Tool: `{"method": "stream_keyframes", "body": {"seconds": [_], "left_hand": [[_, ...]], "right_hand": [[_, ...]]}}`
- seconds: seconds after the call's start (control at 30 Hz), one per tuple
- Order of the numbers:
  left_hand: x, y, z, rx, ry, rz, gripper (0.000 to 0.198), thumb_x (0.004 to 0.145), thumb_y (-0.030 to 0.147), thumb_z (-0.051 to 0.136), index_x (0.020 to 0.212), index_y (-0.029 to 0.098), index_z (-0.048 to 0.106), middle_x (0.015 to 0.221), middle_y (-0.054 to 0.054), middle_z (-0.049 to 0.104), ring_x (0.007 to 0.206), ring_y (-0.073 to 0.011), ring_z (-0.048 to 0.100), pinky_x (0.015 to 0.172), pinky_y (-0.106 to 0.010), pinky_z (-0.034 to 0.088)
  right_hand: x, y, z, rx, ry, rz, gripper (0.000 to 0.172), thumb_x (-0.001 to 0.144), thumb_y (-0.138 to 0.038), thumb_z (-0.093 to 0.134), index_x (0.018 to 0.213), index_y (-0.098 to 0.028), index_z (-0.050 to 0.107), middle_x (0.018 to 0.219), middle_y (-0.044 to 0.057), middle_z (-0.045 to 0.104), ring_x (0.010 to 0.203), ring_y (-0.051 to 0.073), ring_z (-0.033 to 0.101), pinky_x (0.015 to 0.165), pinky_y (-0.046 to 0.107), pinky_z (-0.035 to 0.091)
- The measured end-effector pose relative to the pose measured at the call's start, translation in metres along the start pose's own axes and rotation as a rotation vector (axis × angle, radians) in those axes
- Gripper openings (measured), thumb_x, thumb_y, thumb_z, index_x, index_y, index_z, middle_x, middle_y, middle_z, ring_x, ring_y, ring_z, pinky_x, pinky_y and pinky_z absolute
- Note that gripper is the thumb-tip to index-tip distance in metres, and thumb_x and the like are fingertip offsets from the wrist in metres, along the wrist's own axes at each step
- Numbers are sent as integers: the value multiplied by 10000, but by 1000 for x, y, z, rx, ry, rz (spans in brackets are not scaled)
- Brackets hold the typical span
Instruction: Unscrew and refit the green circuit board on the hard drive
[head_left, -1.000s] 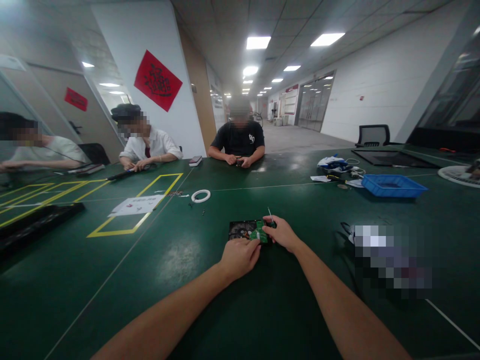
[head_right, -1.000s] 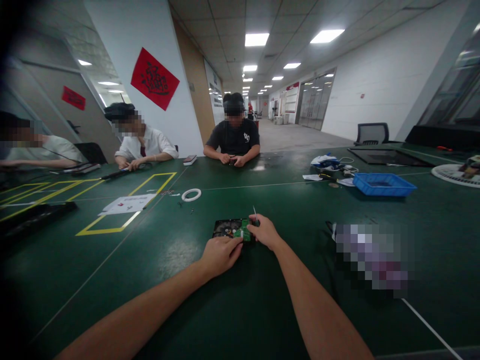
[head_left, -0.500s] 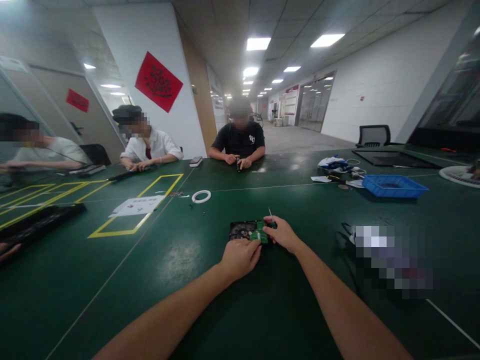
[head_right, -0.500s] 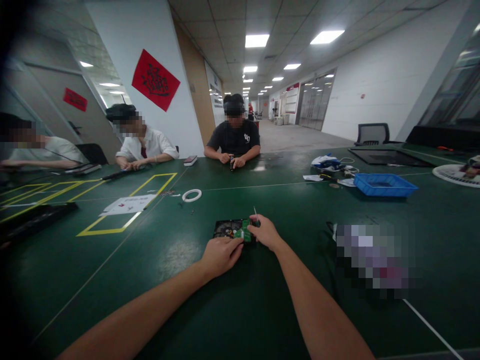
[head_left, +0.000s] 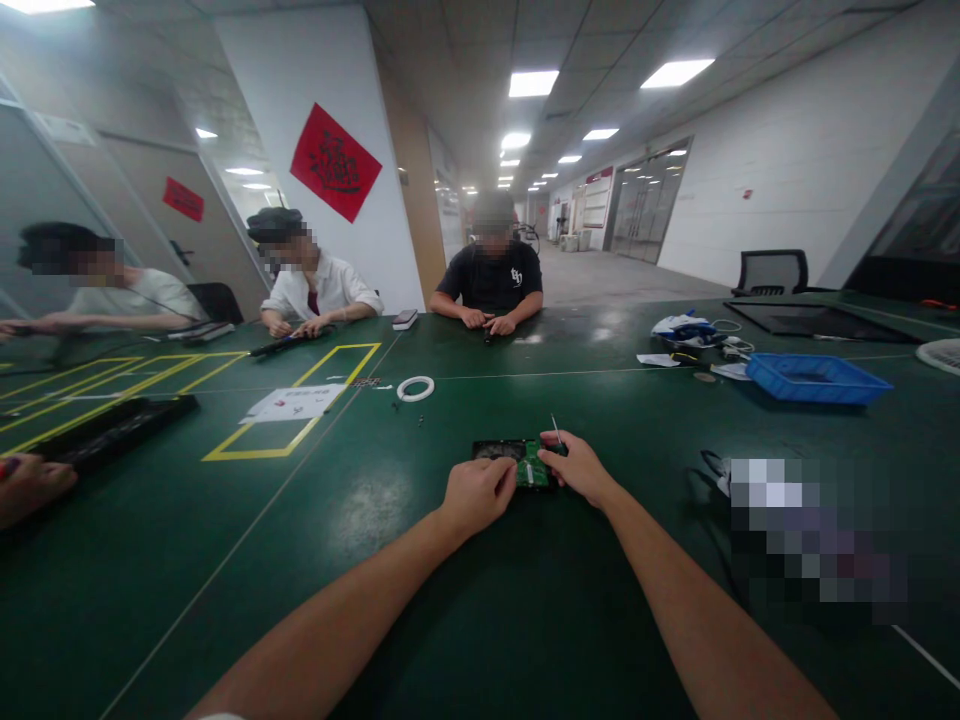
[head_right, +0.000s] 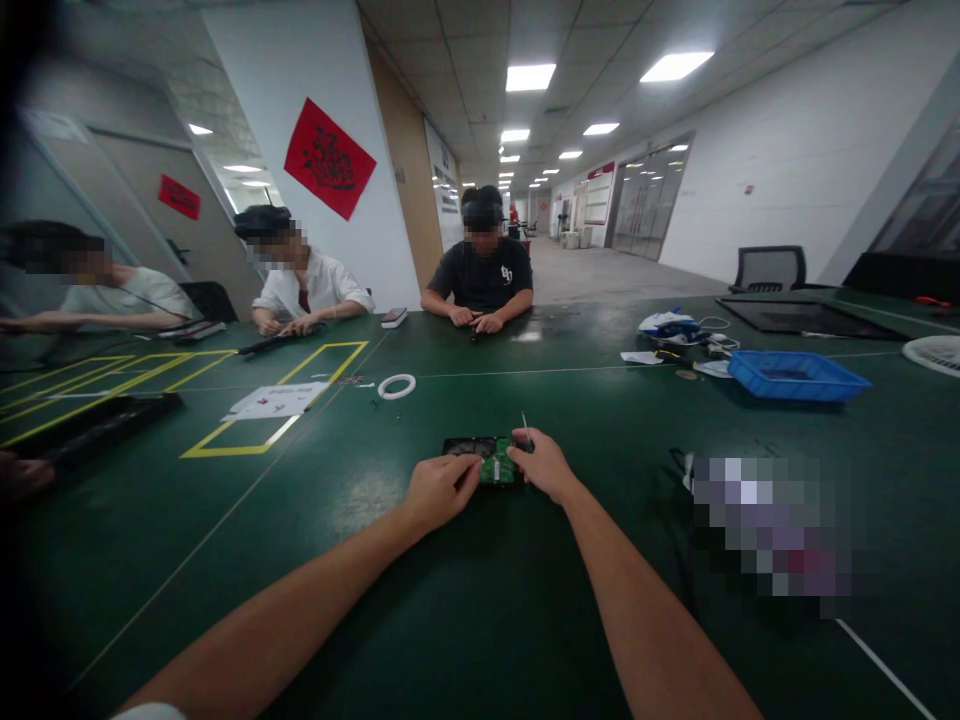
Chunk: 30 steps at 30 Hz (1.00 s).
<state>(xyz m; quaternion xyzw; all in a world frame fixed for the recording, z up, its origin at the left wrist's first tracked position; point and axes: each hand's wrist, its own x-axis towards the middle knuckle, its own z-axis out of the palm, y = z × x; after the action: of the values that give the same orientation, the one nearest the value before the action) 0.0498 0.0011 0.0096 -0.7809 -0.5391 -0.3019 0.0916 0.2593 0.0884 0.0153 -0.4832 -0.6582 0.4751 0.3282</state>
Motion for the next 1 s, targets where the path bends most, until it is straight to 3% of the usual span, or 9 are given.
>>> {"method": "stream_keyframes", "body": {"seconds": [0.17, 0.27, 0.33, 0.47, 0.57, 0.73, 0.87, 1.0], "left_hand": [[8, -30, 0, 39, 45, -199, 283, 988, 369, 475, 1055, 242, 718, 868, -42, 750, 768, -176, 685, 723, -266, 493], [14, -60, -4, 101, 66, -342, 309, 1005, 377, 443, 1083, 240, 709, 902, -51, 738, 812, -194, 676, 755, -286, 494], [17, -84, -7, 156, 84, -389, 320, 1005, 345, 440, 1175, 224, 683, 1050, -84, 722, 964, -221, 657, 854, -312, 495], [16, -135, -9, 316, -7, -417, 396, 962, 276, 490, 1328, 186, 613, 1325, -138, 608, 1248, -296, 522, 1077, -409, 390], [15, -162, -6, 330, -104, -461, 442, 973, 289, 465, 1375, 135, 569, 1441, -163, 529, 1336, -311, 455, 1123, -428, 338], [27, -181, 3, 298, -148, -448, 409, 982, 318, 444, 1289, 124, 632, 1326, -162, 627, 1231, -285, 554, 1063, -395, 401], [32, -188, 6, 287, -164, -424, 336, 956, 217, 436, 1065, 129, 742, 1177, -157, 702, 1137, -284, 613, 1054, -396, 412], [26, -193, 7, 278, -162, -433, 350, 901, 105, 446, 1045, 138, 763, 1118, -149, 723, 1099, -277, 635, 1028, -373, 440]], "right_hand": [[-3, -5, -1, -3, -3, 18, 407, 880, -245, 676, 1274, -175, 603, 1307, 126, 626, 601, 80, 572, 440, 186, 466], [-4, -6, 0, -1, -3, 13, 403, 878, -246, 678, 1268, -177, 611, 1287, 122, 634, 612, 84, 576, 444, 185, 466], [-3, -5, 0, -1, 8, 8, 397, 877, -245, 679, 1264, -180, 614, 1275, 117, 641, 609, 83, 573, 439, 184, 458], [-1, -3, 0, -3, -8, 9, 396, 876, -231, 673, 1263, -174, 611, 1292, 120, 630, 598, 82, 572, 443, 198, 469], [-3, -4, -1, -6, -7, 5, 394, 881, -223, 667, 1268, -181, 608, 1318, 118, 616, 600, 76, 571, 457, 201, 476], [-5, -9, -1, -16, 1, 17, 387, 886, -222, 660, 1267, -181, 603, 1313, 121, 615, 610, 82, 577, 461, 203, 482], [-5, -10, -1, -22, 0, 29, 388, 892, -221, 651, 1274, -183, 599, 1325, 117, 610, 628, 88, 582, 464, 199, 483], [-4, -10, -1, -21, -15, 36, 400, 895, -221, 652, 1289, -178, 595, 1321, 117, 615, 629, 85, 576, 469, 192, 481]]}}
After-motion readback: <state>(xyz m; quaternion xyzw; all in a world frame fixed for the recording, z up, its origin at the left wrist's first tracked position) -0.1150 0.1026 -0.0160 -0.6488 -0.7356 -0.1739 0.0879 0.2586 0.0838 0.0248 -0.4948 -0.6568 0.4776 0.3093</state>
